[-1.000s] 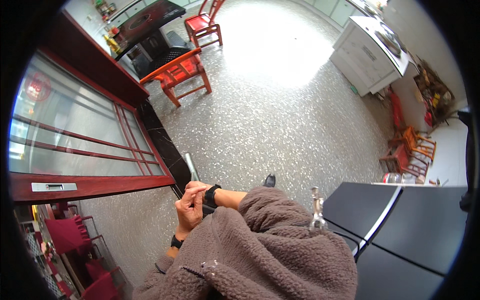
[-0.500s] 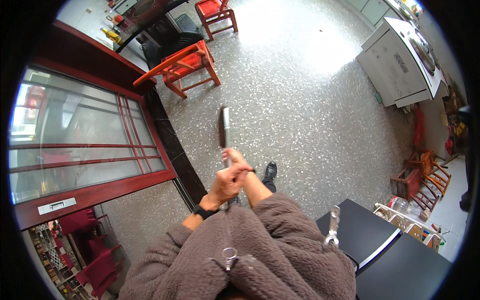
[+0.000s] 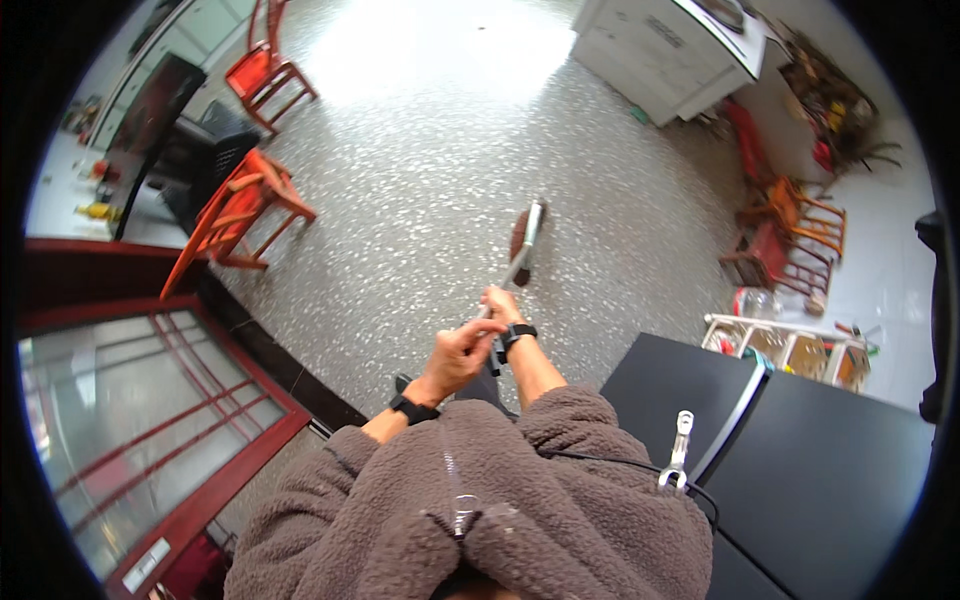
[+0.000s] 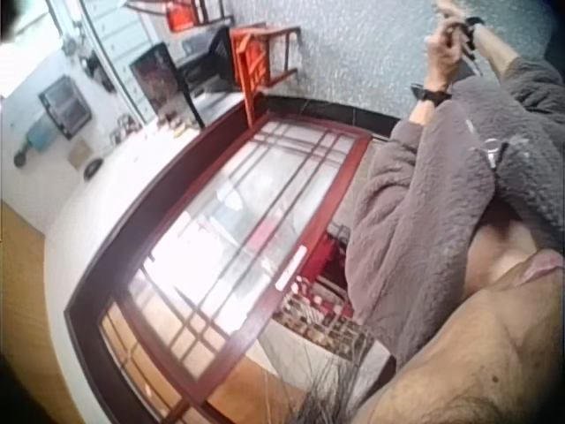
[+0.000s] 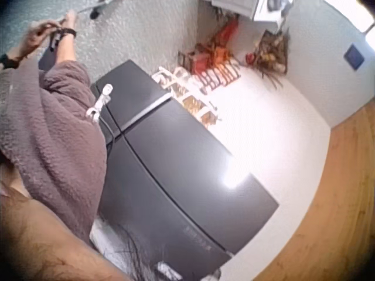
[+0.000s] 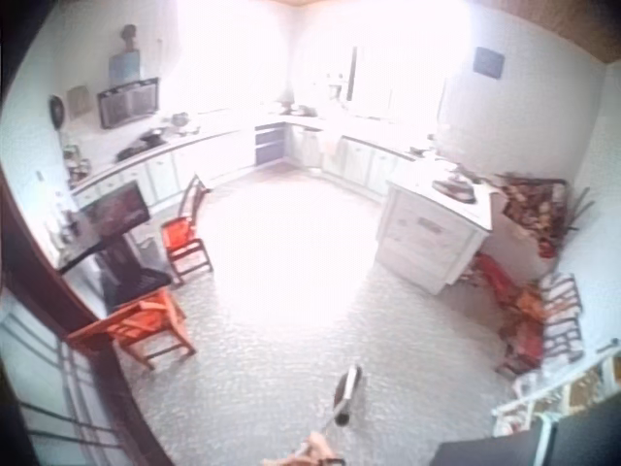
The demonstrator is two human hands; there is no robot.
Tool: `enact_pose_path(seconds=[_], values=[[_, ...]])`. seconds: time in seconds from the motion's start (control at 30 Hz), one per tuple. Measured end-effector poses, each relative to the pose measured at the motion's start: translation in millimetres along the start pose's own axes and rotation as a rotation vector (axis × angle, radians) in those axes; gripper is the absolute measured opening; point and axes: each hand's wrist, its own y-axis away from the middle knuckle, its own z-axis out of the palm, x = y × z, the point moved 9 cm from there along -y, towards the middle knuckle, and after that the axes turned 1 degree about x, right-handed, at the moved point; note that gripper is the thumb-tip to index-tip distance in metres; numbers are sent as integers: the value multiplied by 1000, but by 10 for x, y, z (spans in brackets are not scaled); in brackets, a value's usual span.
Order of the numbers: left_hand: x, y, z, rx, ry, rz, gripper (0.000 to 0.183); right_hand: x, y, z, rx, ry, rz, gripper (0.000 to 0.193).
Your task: The person sweeps the floor with a broom in a dining area and kitchen. They move a wooden chair to access a cluttered corner and continue sweeping around furniture and appliances.
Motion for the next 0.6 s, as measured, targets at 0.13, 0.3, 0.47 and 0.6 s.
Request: enact_pose_path(seconds=[0.13,0.3,0.47,0.6], values=[[191,142,-605,137,-37,22,14,-540,679,629,-164,264,-30,16],[584,681,-1580,270,-150,100,9,-346,1586,1862,-211,60,288,15],[705,1472,-2498,422,-154,60,9,357,2332,3019,-432,172,521,20],[747,2200,-3108,626,-301,26,10,1192,2907,3851,-735,386,607,21]])
